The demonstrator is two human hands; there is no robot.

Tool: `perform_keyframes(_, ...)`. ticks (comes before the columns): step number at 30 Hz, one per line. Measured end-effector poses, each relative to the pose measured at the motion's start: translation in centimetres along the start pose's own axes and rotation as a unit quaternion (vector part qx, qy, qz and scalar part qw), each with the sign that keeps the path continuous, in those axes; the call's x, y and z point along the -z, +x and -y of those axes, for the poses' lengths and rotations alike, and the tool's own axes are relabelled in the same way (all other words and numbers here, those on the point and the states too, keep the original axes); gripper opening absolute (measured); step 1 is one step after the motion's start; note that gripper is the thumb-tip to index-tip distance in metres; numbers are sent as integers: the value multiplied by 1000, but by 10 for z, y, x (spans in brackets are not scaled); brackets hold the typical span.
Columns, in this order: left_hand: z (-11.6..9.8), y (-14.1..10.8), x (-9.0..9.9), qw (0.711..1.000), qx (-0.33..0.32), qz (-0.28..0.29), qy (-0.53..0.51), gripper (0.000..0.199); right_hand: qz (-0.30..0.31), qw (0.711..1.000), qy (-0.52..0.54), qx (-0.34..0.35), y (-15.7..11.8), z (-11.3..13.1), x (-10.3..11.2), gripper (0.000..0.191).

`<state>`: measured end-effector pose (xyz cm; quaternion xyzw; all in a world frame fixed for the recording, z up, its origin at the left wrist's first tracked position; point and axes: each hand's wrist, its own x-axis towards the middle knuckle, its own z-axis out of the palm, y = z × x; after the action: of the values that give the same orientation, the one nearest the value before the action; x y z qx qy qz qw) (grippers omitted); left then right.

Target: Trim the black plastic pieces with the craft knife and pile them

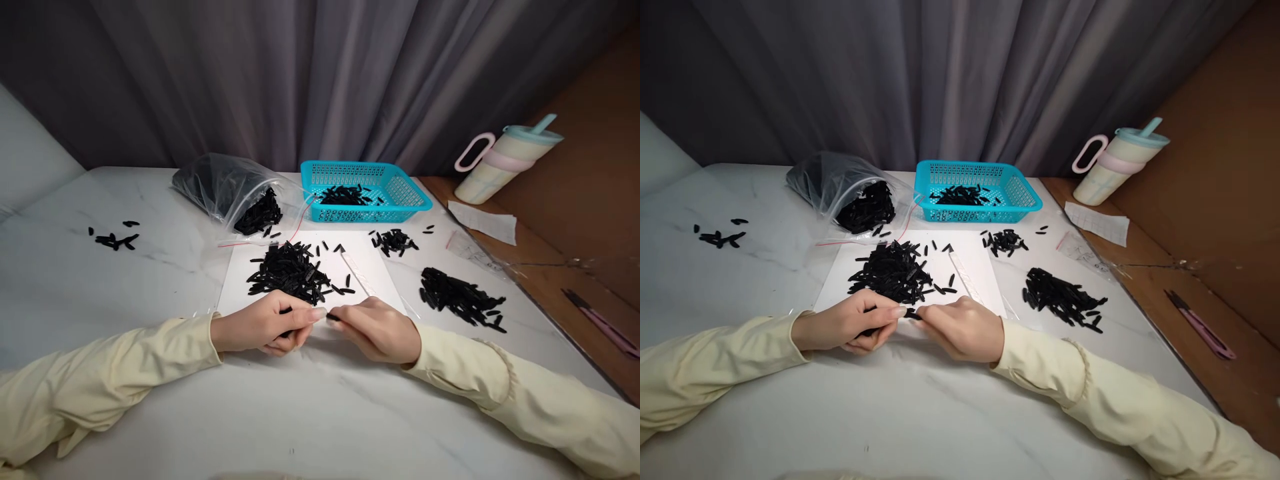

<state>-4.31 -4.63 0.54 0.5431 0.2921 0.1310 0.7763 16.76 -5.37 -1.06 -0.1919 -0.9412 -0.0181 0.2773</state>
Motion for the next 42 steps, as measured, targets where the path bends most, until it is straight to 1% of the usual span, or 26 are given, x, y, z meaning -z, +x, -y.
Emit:
perform_keyframes(2, 0, 1, 1, 1000, 3, 0, -23, 43, -27, 998, -41, -41, 4, -17, 12, 24)
perform_keyframes(4, -1, 2, 2, 999, 6, 4, -45, 46, -50, 984, -128, -113, 14, -47, 30, 27)
perform_keyframes(5, -2, 2, 3, 998, 7, 5, -56, 46, -36, 972, -168, -161, 22, -65, 39, 30)
perform_keyframes(6, -3, 3, 3, 998, 8, 7, -65, 47, -1, 956, -197, -217, 31, -85, 49, 32)
perform_keyframes(7, -4, 3, 3, 997, 7, 6, -75, 47, 55, 937, -220, -267, 41, -105, 58, 32)
perform_keyframes(9, -5, 4, 4, 996, 6, 3, -94, 47, 163, 880, -252, -367, 58, -138, 73, 27)
perform_keyframes(10, -5, 5, 5, 995, 7, 3, -104, 47, 182, 869, -259, -381, 66, -149, 78, 25)
perform_keyframes(11, -5, 6, 6, 993, 10, 5, -115, 47, 194, 862, -266, -386, 72, -155, 81, 25)
perform_keyframes(12, -5, 6, 7, 992, 15, 7, -125, 47, 198, 859, -274, -384, 77, -155, 82, 26)
perform_keyframes(13, -4, 7, 9, 991, 20, 9, -132, 48, 195, 863, -277, -374, 80, -148, 81, 27)
perform_keyframes(14, -3, 8, 10, 990, 25, 11, -137, 48, 192, 871, -273, -360, 81, -136, 78, 27)
perform_keyframes(15, -3, 9, 10, 990, 29, 10, -139, 48, 189, 882, -260, -343, 80, -119, 74, 25)
perform_keyframes(17, -2, 9, 11, 990, 35, 5, -136, 48, 175, 944, -127, -248, 73, -74, 61, 22)
perform_keyframes(18, -1, 9, 11, 990, 40, 1, -136, 49, 151, 968, -74, -189, 68, -50, 53, 20)
perform_keyframes(19, -1, 9, 11, 990, 44, -3, -136, 49, 122, 983, -42, -131, 63, -28, 46, 18)
perform_keyframes(20, -1, 9, 11, 989, 47, -7, -137, 49, 109, 991, -14, -74, 58, -8, 38, 19)
perform_keyframes(21, -1, 9, 10, 989, 48, -12, -138, 48, 97, 995, -12, -35, 53, 8, 32, 21)
perform_keyframes(23, 0, 9, 10, 989, 49, -17, -140, 48, 71, 997, -35, -4, 47, 25, 21, 25)
perform_keyframes(25, 1, 10, 11, 989, 54, -17, -138, 47, 57, 997, -47, -12, 45, 26, 14, 26)
perform_keyframes(27, 2, 12, 12, 988, 64, -21, -142, 48, 51, 998, -45, -7, 46, 19, 9, 26)
perform_keyframes(30, 3, 13, 12, 983, 75, -36, -162, 46, 42, 997, -53, 42, 50, 12, 7, 29)
perform_keyframes(32, 1, 13, 12, 981, 79, -41, -172, 45, 33, 995, -63, 72, 54, 13, 8, 30)
perform_keyframes(34, 0, 12, 11, 980, 72, -36, -180, 44, 28, 993, -67, 95, 57, 16, 9, 31)
perform_keyframes(37, -2, 11, 9, 983, 36, -19, -181, 44, 33, 991, -59, 115, 58, 20, 13, 32)
perform_keyframes(39, -3, 9, 8, 986, 22, -6, -168, 44, 44, 995, -27, 91, 54, 19, 14, 31)
perform_keyframes(42, -3, 8, 9, 991, 32, 10, -133, 43, 26, 998, 62, 7, 42, 16, 12, 32)
